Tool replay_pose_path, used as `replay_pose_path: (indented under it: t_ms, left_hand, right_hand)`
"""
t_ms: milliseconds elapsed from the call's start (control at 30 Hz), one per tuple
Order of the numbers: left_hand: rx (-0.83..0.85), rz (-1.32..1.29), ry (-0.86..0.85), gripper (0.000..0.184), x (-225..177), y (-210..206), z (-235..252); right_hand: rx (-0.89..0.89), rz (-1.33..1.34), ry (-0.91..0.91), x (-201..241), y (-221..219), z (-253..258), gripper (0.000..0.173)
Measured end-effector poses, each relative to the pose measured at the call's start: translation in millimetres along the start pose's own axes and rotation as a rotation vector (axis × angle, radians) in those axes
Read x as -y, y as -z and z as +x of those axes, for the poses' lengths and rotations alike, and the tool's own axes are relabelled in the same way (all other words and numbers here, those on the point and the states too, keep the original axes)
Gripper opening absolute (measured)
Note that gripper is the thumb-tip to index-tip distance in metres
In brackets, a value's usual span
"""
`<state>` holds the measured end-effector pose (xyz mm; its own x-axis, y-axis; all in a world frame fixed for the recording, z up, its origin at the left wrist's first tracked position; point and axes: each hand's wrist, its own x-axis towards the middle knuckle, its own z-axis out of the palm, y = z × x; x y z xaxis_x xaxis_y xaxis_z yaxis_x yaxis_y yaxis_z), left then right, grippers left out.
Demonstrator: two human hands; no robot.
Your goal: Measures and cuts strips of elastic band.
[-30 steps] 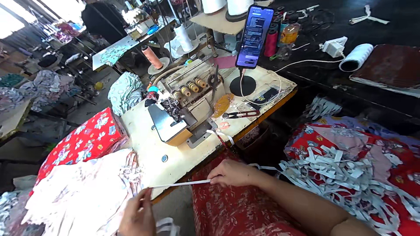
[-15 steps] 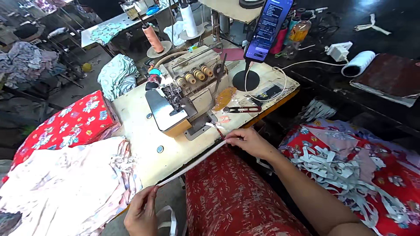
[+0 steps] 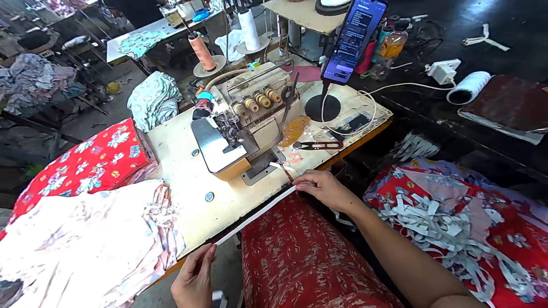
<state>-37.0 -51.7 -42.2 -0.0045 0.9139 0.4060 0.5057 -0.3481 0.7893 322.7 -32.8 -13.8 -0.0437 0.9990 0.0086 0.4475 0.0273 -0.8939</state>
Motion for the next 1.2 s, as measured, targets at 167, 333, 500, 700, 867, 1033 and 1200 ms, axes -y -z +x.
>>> replay_pose_path:
  t_ms: [167, 333, 500, 700, 867, 1033, 1200]
  left_hand:
    - [0.072, 0.014, 0.023, 0.017, 1.8, -4.2, -3.6]
    - [0.041, 0.166, 0.078, 0.025, -9.6, -14.4, -8.8]
    - [-0.053, 0.149, 0.181, 0.029, 8.2, -23.9, -23.7]
    - [-0.058, 0.186, 0.167, 0.023, 24.3, -28.5, -16.5]
    - [-0.147, 0.256, 0.096, 0.021, 37.2, -36.2, -8.0]
    - [-0.267, 0.379, 0.055, 0.026, 46.1, -40.5, -11.8]
    - [-0.352, 0.482, 0.036, 0.045, 57.7, -37.2, -11.6]
  right_hand:
    - [-0.090, -0.052, 0.024, -6.1, -0.4, -3.9, 0.021]
    - [-0.150, -0.142, 0.033, -23.4, -4.3, -12.5, 0.023]
    - [-0.062, -0.220, 0.018, -35.5, -21.8, -14.8, 0.024]
    - [-0.105, -0.257, 0.102, -36.4, -34.9, 8.6, 0.026]
    - [-0.119, -0.264, 0.115, -39.7, -40.1, 17.2, 0.026]
    - [-0.125, -0.208, 0.100, -38.1, -40.2, 18.8, 0.025]
    - [-0.129, -0.215, 0.083, -38.0, -41.2, 20.7, 0.025]
